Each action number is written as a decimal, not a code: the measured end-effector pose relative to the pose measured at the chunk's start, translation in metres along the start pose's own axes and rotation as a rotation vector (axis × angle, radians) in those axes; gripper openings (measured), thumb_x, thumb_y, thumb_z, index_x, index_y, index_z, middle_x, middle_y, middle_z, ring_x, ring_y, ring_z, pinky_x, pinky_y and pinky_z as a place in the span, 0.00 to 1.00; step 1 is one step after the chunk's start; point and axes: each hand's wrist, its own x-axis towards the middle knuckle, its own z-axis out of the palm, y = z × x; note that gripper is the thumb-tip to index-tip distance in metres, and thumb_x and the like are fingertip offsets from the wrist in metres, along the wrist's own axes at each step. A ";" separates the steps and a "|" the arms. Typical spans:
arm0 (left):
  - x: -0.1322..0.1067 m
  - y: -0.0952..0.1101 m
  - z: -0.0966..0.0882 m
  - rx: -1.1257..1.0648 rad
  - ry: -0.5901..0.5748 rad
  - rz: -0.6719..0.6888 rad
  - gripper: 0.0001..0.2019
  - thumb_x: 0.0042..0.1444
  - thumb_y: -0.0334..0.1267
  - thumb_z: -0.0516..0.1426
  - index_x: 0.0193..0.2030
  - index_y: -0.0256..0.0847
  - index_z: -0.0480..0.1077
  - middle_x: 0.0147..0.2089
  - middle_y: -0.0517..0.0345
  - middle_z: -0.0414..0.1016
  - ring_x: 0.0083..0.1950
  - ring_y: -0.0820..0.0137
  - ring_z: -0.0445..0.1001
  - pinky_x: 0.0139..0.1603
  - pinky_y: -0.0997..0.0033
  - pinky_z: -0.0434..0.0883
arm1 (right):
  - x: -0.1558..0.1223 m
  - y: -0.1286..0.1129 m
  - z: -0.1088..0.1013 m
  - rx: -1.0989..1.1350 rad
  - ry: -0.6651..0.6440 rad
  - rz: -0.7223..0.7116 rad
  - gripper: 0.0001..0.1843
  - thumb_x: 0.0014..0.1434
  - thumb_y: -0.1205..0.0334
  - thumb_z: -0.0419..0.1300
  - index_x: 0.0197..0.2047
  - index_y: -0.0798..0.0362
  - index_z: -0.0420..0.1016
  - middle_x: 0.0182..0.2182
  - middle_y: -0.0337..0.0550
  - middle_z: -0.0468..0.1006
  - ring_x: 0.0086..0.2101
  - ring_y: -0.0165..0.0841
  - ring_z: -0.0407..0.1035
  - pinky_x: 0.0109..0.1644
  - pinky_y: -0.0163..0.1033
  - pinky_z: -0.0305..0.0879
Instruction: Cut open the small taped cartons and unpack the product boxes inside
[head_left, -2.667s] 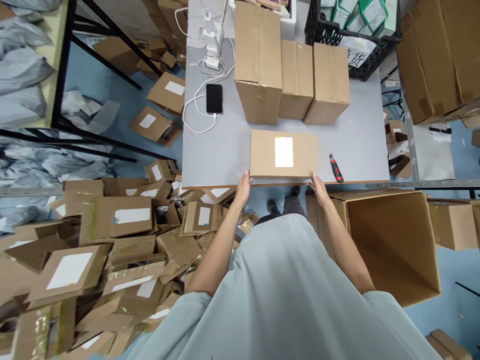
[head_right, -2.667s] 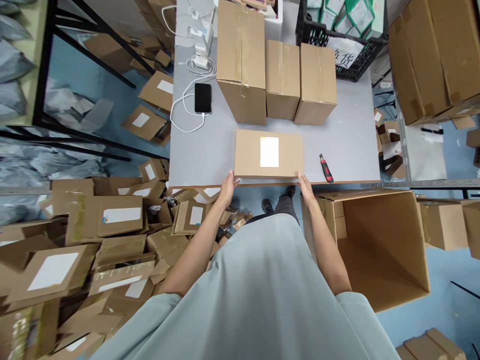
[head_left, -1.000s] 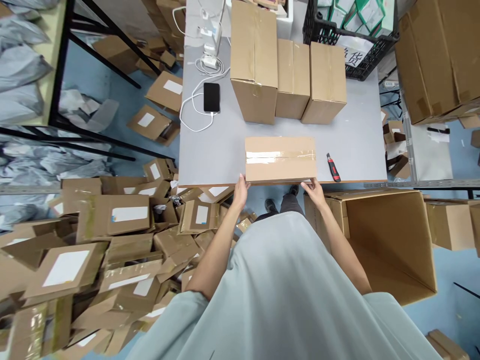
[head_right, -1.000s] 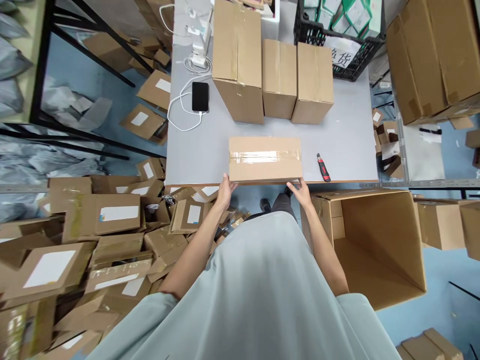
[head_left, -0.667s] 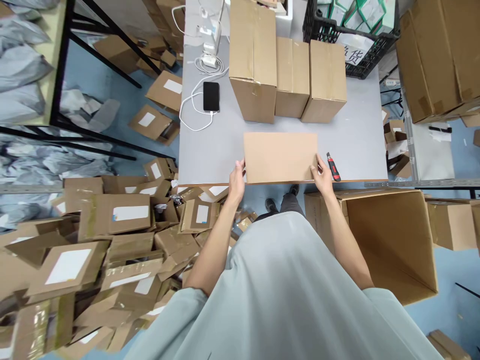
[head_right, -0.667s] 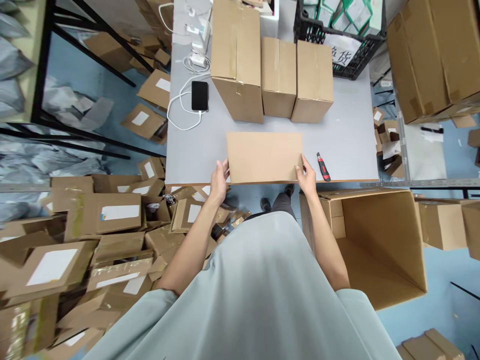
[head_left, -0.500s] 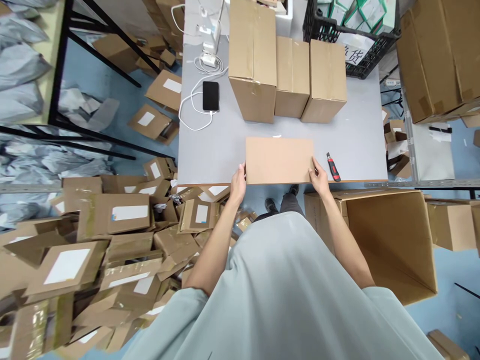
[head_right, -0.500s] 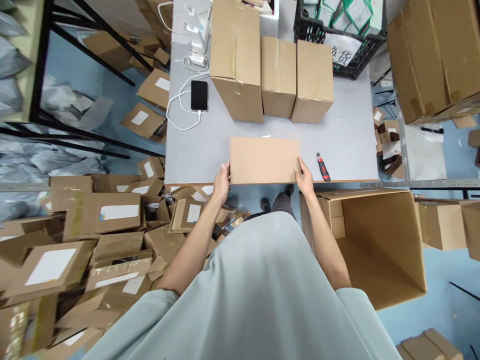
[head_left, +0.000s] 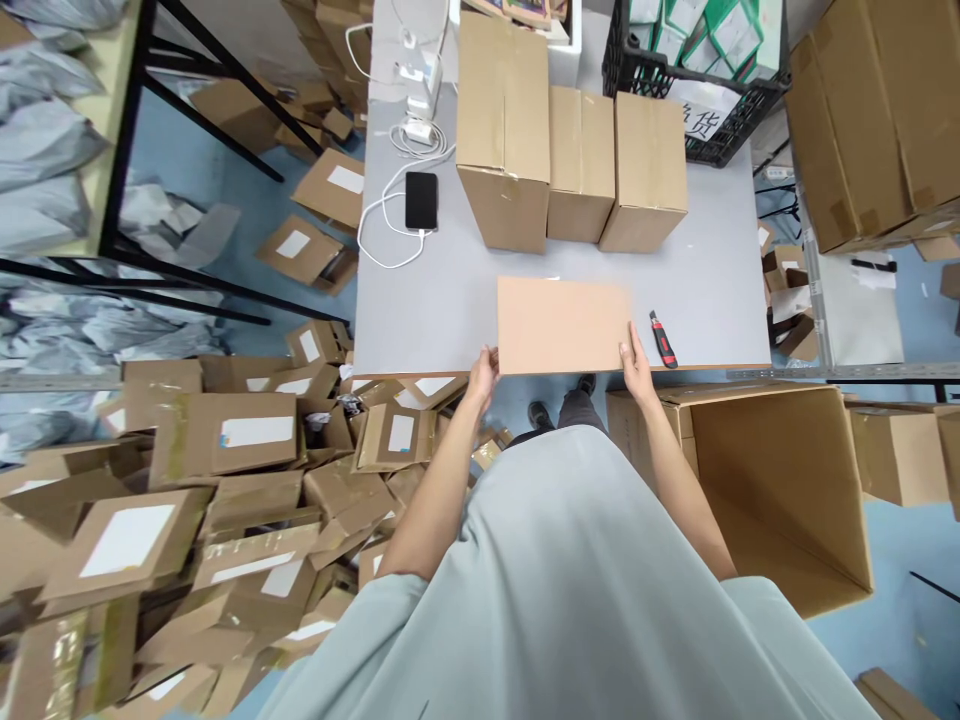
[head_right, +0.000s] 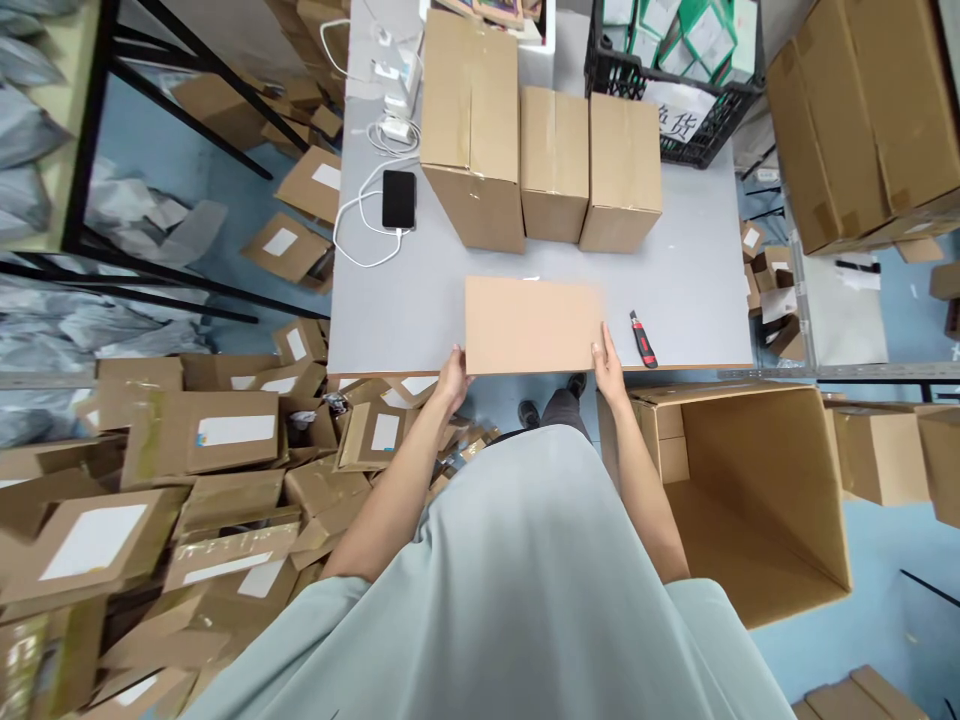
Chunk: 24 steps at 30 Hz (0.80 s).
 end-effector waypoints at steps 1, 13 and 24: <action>0.000 0.000 0.003 -0.001 -0.005 -0.012 0.38 0.73 0.73 0.48 0.54 0.40 0.82 0.55 0.37 0.89 0.62 0.51 0.86 0.68 0.44 0.78 | 0.001 0.001 -0.005 0.000 0.002 0.003 0.59 0.68 0.19 0.52 0.86 0.50 0.54 0.85 0.50 0.51 0.83 0.40 0.45 0.87 0.51 0.38; -0.032 0.042 0.045 -0.157 -0.219 0.021 0.28 0.67 0.58 0.66 0.68 0.47 0.77 0.69 0.42 0.82 0.65 0.54 0.85 0.65 0.46 0.82 | -0.018 -0.096 -0.012 -0.071 -0.027 -0.061 0.45 0.75 0.25 0.52 0.85 0.39 0.60 0.85 0.36 0.53 0.84 0.42 0.41 0.88 0.56 0.34; -0.074 0.113 0.004 0.005 -0.096 0.436 0.37 0.67 0.59 0.68 0.76 0.44 0.73 0.76 0.41 0.75 0.67 0.48 0.83 0.67 0.46 0.82 | -0.003 -0.135 0.035 0.143 -0.145 -0.102 0.56 0.70 0.20 0.55 0.88 0.41 0.47 0.84 0.36 0.55 0.83 0.43 0.45 0.88 0.54 0.44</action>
